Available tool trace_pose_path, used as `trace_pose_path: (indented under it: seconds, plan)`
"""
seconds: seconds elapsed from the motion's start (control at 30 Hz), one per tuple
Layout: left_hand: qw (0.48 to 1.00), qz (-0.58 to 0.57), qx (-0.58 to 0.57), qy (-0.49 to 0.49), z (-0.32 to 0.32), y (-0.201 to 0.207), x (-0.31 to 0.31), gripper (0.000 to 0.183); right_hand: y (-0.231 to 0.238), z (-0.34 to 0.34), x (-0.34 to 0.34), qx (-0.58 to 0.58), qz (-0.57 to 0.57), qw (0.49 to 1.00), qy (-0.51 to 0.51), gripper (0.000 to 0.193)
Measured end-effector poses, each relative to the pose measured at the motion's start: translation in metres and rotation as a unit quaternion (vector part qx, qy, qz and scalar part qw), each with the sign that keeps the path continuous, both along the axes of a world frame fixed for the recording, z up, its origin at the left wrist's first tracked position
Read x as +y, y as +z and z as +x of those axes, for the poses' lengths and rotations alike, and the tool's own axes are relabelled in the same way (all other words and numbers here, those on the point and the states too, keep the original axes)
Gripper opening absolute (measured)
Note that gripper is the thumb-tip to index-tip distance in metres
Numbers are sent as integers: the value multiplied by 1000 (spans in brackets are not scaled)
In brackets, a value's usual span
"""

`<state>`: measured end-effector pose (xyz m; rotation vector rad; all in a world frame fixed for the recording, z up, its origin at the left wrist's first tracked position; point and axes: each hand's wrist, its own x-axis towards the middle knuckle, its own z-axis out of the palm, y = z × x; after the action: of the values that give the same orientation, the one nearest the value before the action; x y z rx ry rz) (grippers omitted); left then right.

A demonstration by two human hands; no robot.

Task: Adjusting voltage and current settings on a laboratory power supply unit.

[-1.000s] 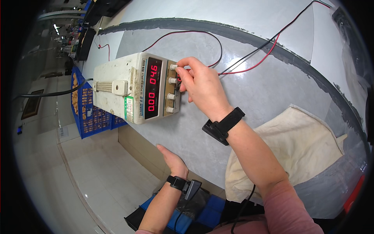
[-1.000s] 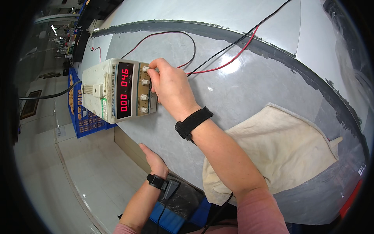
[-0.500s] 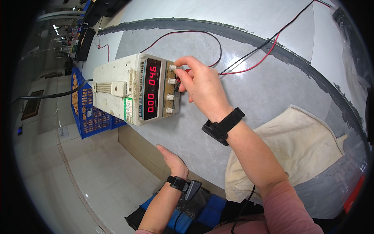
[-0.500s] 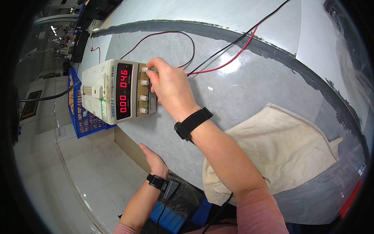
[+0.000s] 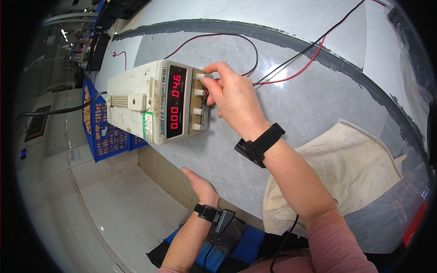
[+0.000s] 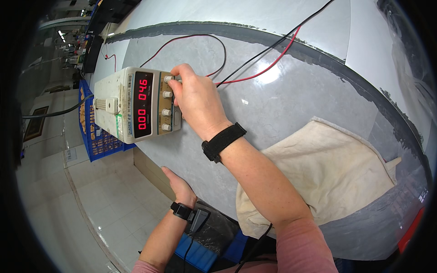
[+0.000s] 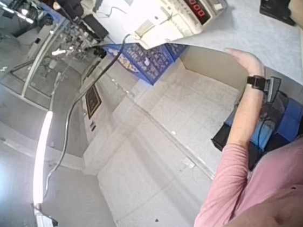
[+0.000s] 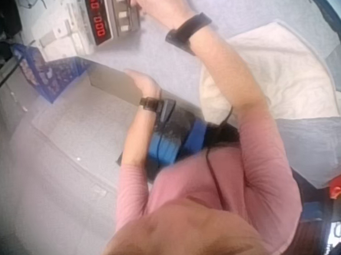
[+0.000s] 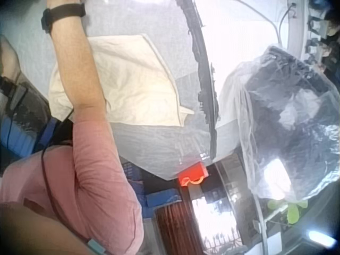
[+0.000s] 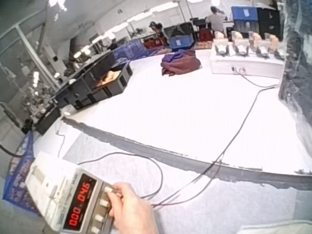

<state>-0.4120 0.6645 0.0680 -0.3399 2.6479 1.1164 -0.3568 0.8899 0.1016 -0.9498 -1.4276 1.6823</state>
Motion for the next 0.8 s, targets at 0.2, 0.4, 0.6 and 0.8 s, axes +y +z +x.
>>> trace_pose_path:
  seconds: [0.2,0.4,0.6,0.8]
  plan:
    - [1000,12,-2,-2,1,1,1,87,1,1,0,-6,12,1000,6,15]
    - [1000,9,-2,-3,2,1,2,87,-5,-1,-1,3,28,1000,-11,13]
    - [1000,9,0,-3,0,0,0,86,-3,0,0,-13,9,1000,8,18]
    - [1000,7,-4,-1,1,1,1,87,-3,0,0,-16,9,1000,3,20]
